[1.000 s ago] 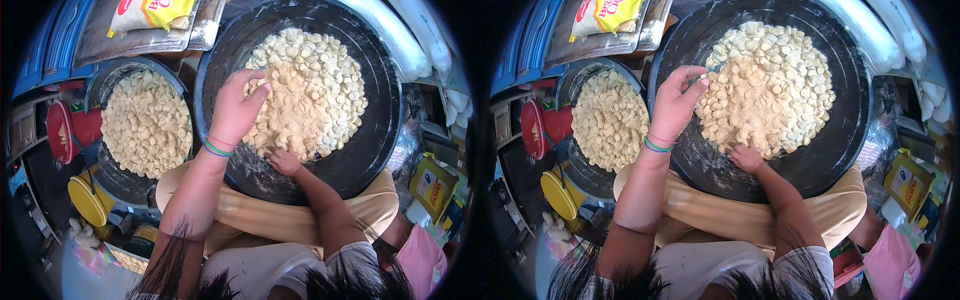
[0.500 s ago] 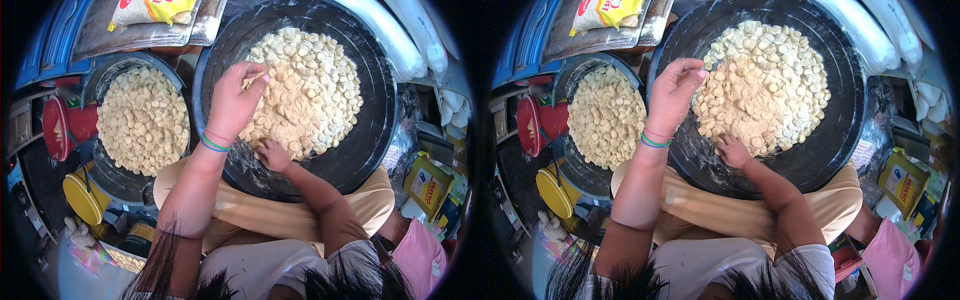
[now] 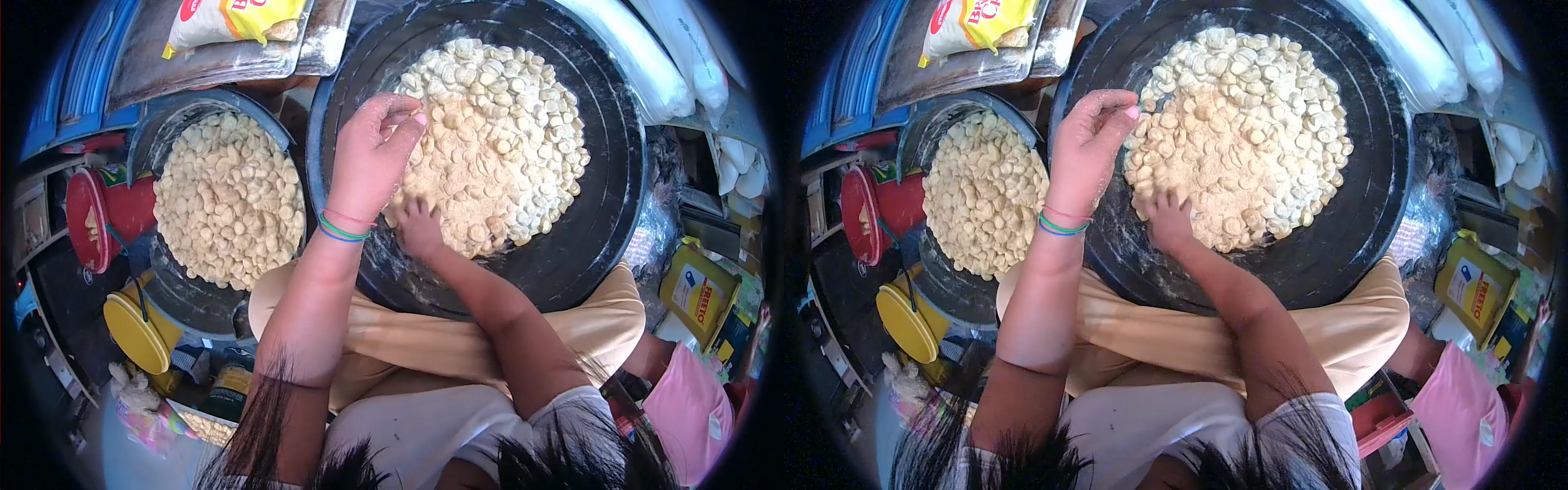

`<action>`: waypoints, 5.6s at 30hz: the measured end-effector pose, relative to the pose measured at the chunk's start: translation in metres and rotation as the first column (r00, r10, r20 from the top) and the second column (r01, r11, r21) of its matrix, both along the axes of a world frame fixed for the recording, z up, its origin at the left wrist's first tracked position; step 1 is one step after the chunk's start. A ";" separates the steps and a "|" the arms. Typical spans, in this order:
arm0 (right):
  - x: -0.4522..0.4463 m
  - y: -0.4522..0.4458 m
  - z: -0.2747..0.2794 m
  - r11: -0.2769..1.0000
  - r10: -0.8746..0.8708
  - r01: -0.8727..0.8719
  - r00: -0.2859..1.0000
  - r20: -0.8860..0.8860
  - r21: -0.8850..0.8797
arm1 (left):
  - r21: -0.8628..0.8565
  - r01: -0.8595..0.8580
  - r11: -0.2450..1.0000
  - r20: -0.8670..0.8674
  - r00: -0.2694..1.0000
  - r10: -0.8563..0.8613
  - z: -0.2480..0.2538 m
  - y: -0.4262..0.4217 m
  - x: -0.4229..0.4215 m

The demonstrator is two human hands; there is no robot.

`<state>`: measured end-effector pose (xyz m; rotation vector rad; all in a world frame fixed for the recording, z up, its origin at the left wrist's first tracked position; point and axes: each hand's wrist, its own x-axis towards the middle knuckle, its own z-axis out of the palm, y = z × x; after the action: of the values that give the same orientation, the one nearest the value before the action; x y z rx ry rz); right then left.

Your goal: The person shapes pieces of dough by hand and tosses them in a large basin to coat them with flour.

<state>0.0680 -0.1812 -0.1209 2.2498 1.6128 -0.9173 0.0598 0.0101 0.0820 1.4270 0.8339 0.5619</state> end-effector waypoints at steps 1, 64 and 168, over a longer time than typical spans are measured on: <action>0.002 -0.016 -0.003 0.989 0.116 -0.109 0.991 -0.072 0.097 | 0.004 0.007 1.000 -0.001 1.000 -0.007 0.000 0.000 0.000; 0.075 -0.022 -0.019 0.797 -0.467 0.547 0.827 -0.314 0.257 | 0.373 0.325 0.869 -0.313 0.926 -0.212 -0.002 -0.008 -0.014; 0.100 0.067 0.126 0.371 -0.059 0.855 0.411 -0.910 0.363 | -0.540 0.051 0.840 0.032 0.999 -0.040 -0.016 -0.017 -0.033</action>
<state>0.1676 -0.1145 0.0054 3.5729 1.8630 -1.9089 0.0272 -0.0068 0.0658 0.9129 0.8565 0.2661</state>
